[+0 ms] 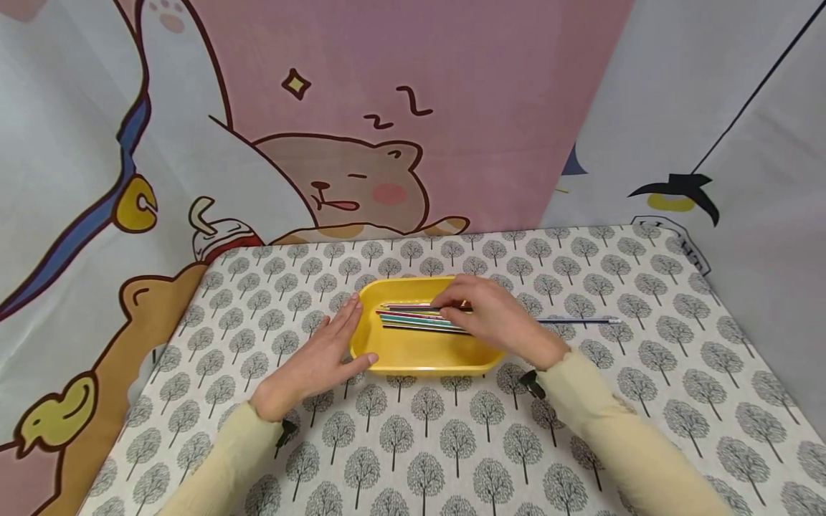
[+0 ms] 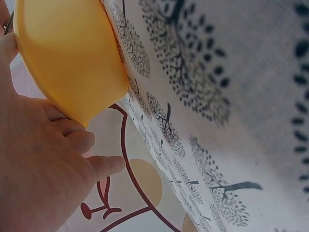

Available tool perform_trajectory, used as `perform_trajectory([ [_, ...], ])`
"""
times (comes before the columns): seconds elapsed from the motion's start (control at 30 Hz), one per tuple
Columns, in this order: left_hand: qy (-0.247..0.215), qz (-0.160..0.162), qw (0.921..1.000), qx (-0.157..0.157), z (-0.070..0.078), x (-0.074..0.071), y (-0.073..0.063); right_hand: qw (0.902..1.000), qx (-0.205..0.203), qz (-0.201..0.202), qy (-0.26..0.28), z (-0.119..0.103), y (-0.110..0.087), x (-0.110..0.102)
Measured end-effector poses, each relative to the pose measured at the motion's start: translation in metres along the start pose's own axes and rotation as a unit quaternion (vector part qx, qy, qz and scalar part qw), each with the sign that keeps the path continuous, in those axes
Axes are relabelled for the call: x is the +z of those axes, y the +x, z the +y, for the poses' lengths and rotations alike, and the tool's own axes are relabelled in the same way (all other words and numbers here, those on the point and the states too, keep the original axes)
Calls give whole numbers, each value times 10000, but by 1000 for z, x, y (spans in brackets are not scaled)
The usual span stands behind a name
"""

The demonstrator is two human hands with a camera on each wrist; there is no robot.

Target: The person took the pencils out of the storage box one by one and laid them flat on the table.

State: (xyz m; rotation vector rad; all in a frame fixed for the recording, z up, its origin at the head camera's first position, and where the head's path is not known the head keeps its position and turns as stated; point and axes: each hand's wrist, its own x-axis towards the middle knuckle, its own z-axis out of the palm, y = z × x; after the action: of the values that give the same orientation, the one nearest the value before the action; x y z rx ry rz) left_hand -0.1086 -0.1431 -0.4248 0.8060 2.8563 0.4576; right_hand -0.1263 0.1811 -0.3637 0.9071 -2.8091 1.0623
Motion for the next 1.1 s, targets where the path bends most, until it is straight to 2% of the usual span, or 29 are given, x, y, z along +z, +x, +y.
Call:
perform_trajectory([
  [0.43, -18, -44, 10000, 4, 0, 0, 2, 9996, -87, 226, -117, 12, -21, -15],
  [0.6, 25, 8, 10000, 57, -1, 1, 2, 9994, 84, 247, -244, 16, -31, -22],
  [0.93, -65, -18, 10000, 4, 0, 0, 0, 9968, 27, 617, -511, 31, -51, -33],
  [1.1, -72, 20, 10000, 31, -1, 0, 0, 9947, 176, 706, -733, 39, -62, -39],
])
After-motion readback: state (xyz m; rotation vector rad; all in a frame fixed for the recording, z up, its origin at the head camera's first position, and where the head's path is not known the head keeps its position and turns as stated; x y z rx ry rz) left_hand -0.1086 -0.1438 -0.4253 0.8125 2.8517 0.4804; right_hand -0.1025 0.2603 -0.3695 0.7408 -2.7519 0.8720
